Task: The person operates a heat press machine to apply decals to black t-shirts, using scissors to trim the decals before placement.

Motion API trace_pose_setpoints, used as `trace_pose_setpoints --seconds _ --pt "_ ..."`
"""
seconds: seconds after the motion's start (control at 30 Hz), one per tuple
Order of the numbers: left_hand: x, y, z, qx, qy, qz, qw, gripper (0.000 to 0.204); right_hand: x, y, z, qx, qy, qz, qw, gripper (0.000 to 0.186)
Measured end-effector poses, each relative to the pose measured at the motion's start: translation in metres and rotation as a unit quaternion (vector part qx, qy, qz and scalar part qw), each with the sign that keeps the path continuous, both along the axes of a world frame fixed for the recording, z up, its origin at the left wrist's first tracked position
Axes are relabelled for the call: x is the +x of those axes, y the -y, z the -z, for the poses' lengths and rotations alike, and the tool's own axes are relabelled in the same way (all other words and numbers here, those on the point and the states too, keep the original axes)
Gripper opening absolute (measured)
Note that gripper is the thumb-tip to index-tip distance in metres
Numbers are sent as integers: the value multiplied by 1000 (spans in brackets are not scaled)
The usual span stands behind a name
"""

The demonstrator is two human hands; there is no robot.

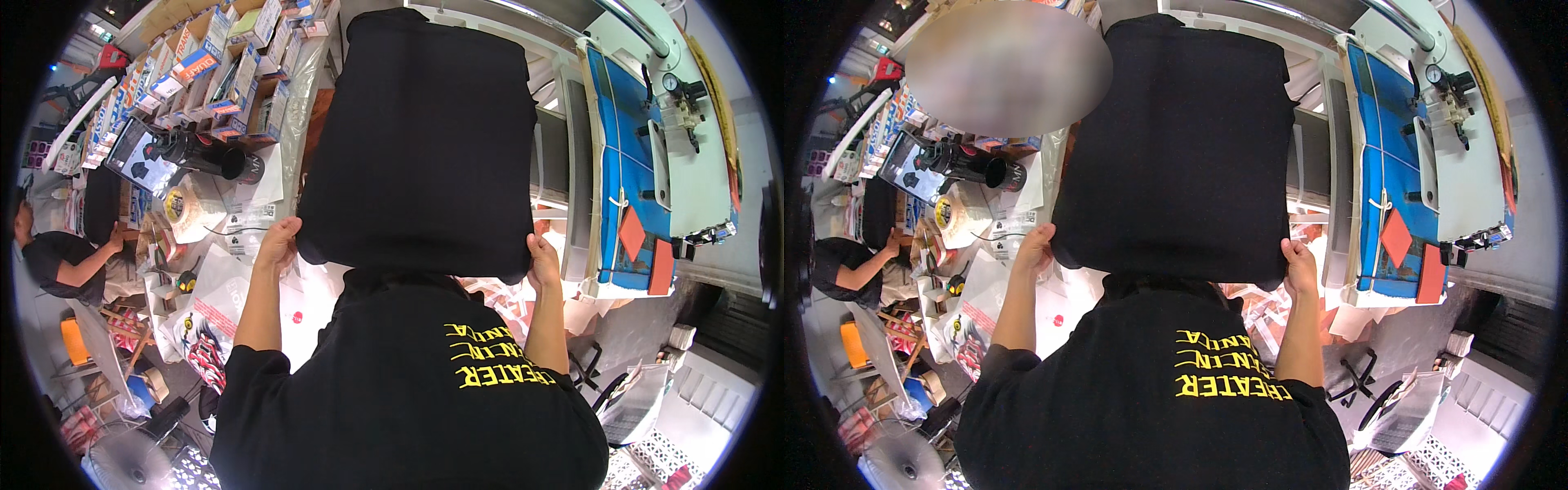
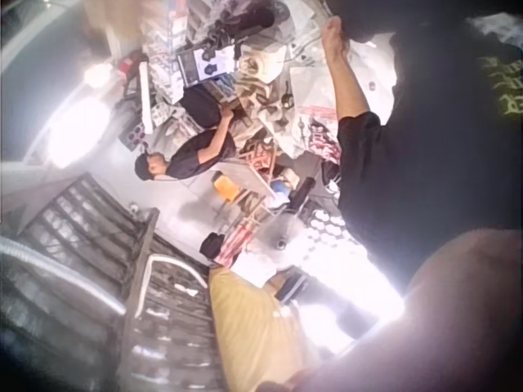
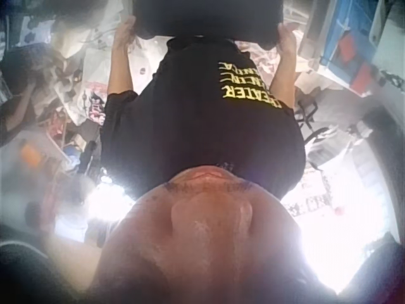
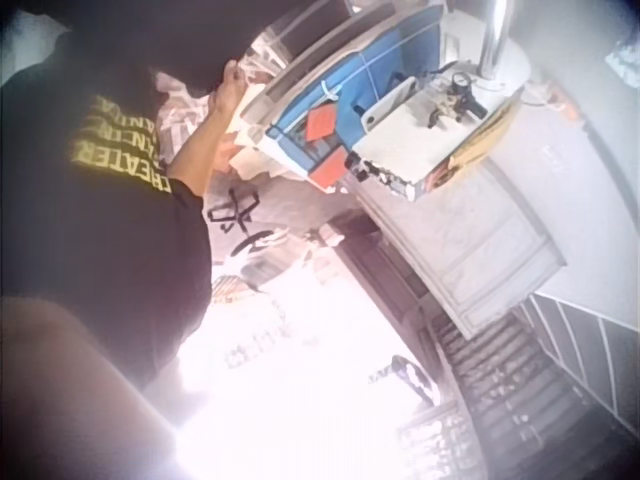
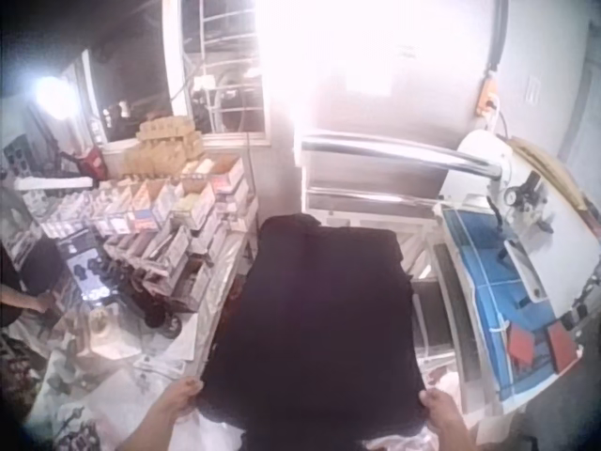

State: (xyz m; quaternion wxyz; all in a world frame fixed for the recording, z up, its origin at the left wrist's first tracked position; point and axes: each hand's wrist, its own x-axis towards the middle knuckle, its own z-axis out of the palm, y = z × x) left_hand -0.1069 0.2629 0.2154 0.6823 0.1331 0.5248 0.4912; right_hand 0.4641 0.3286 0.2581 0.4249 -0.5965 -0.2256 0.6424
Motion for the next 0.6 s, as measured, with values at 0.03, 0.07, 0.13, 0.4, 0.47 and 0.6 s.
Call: trace_pose_setpoints --seconds 0.03,0.07,0.13,0.4,0.47,0.6 --pt "0 -1 0 7 16 -1 1000 27 7 0 6 7 28 -3 1000 29" --pt "-2 -2 -3 12 31 -3 999 26 12 0 12 13 54 -7 998 29" --pt "-4 -2 -2 19 41 3 999 27 25 3 21 16 68 4 998 30" --pt "-1 -6 -12 -21 -34 13 999 27 23 -1 25 9 87 89 992 30" --pt "-2 -3 -5 -43 -24 -3 999 28 14 0 25 7 61 100 993 34" --pt "3 -3 -2 -19 31 -18 999 28 3 1 25 44 -9 88 995 38"
